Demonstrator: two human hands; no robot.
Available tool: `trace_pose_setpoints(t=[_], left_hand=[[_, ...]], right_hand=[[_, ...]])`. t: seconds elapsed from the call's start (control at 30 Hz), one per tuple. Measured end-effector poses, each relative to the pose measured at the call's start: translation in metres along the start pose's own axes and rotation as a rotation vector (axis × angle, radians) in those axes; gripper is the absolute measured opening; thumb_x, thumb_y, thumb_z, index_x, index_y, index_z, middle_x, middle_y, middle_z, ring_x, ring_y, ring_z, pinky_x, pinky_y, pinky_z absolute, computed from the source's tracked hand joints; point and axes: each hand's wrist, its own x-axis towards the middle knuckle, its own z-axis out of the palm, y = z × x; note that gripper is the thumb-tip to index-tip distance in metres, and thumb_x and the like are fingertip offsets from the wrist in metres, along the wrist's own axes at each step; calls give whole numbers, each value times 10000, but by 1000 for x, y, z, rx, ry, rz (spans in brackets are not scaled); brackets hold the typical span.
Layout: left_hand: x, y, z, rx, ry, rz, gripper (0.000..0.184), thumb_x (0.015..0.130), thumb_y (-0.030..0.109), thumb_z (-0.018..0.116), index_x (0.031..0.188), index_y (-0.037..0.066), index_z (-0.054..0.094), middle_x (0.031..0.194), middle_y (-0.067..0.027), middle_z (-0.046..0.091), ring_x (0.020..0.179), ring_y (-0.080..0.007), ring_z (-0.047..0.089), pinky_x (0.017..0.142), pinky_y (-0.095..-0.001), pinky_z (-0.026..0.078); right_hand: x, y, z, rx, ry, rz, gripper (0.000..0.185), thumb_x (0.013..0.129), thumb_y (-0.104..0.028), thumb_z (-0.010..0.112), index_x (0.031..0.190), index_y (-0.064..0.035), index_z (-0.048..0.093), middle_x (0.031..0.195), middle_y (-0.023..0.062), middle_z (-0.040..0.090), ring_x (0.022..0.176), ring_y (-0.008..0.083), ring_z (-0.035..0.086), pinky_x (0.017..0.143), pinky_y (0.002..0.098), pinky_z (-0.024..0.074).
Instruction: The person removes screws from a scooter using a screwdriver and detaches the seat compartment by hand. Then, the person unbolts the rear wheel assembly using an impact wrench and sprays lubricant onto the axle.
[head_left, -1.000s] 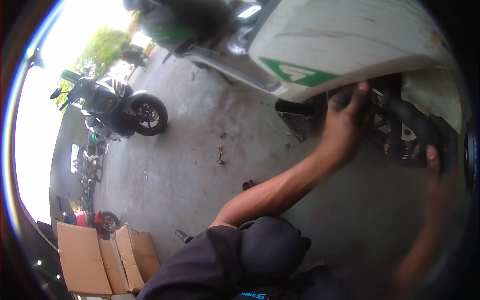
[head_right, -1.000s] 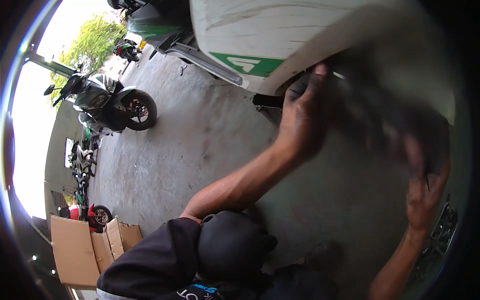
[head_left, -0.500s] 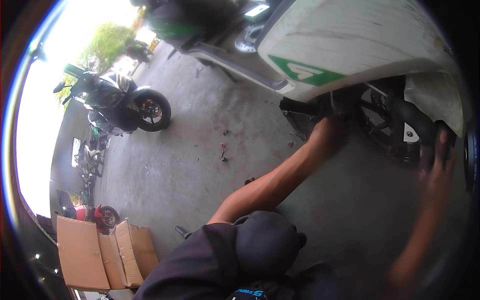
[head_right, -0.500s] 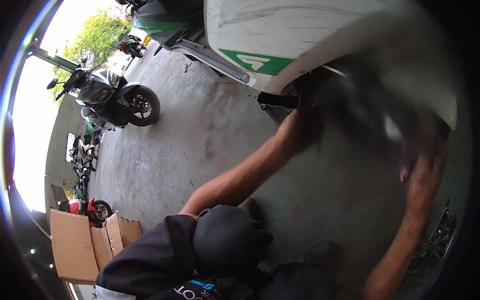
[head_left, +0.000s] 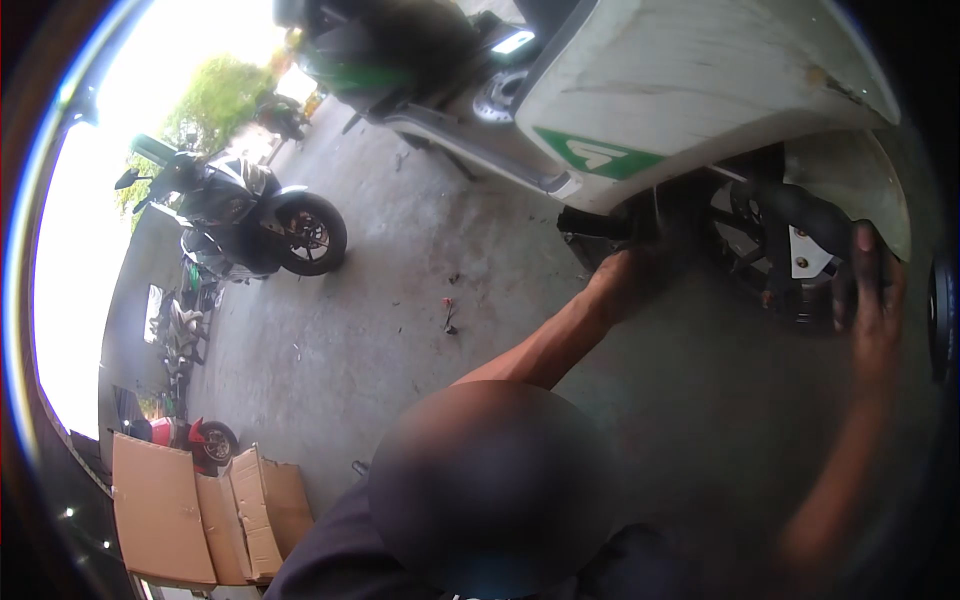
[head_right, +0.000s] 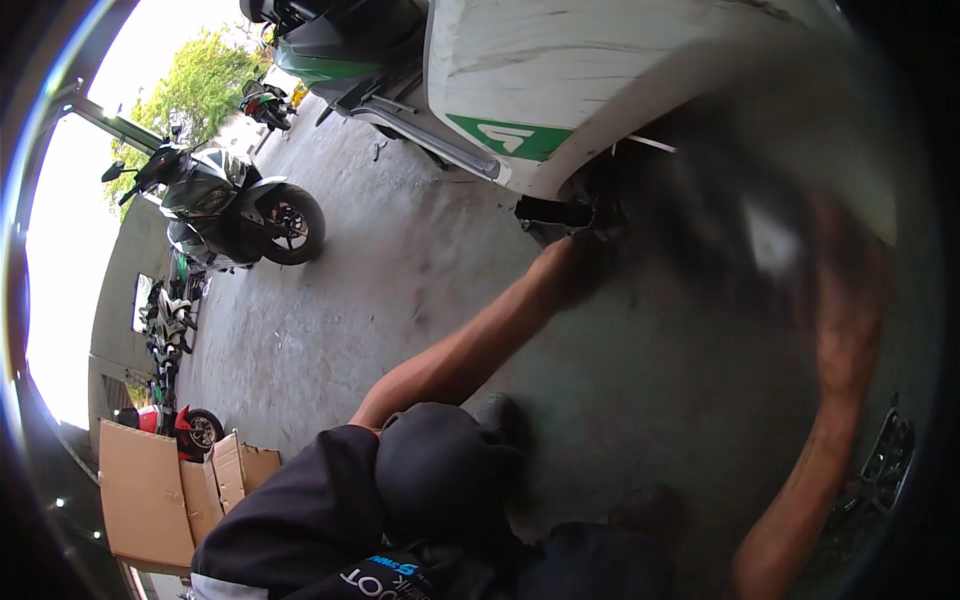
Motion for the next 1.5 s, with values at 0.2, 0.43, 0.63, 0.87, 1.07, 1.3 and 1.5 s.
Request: trace_pose_setpoints(t=[0.2,0.43,0.63,0.87,1.07,1.3,1.5], left_hand=[[-24,-10,-6,-608,-71,-264,239,888,93,516,1110,63,600,1059,-74,642,902,-171,660,728,-298,552],[-80,-39,8,-1286,104,-360,335,914,157,499,1232,65,552,1095,-128,627,1026,-178,616,857,-291,515],[-99,-52,-16,-1145,-59,-693,310,971,214,462,1237,85,556,886,-113,645,782,-158,623,664,-293,516],[-101,-79,-16,-2482,35,-1306,278,939,97,481,1185,11,576,905,-30,649,550,-63,395,472,-199,328],[-132,-122,-16,-2184,60,-1129,196,934,111,563,1056,-39,596,996,-122,682,542,-82,421,495,-201,394],[-167,-159,13,-2455,266,-1174,238,927,143,595,1045,-58,547,1021,-165,693,548,-89,435,500,-230,431],[-167,-171,26,-2456,225,-1180,266,910,183,635,1030,-40,553,954,-148,707,541,-85,430,481,-231,397]], right_hand=[[-10,-18,18,50,-117,95,569,913,-513,586,1276,-75,559,1197,68,548,968,178,556,806,271,434],[-9,21,12,15,-90,34,539,938,-333,535,1397,-66,441,1330,134,488,1079,232,543,879,323,451],[-70,-33,14,1054,-189,523,463,955,-182,502,1380,-16,426,1129,114,594,941,201,609,823,354,494],[-148,-30,124,651,-715,619,458,953,-252,564,1333,-31,435,1004,98,580,817,198,609,717,340,512],[-85,-109,235,380,-1035,745,252,965,-303,558,979,-55,511,695,1,515,566,111,539,513,288,459],[-86,-135,323,281,-1083,858,230,979,-295,540,936,-74,493,692,3,511,562,109,526,503,286,450],[-112,-135,364,537,-921,917,223,984,-310,510,953,-93,469,715,13,520,585,112,544,510,273,450]])
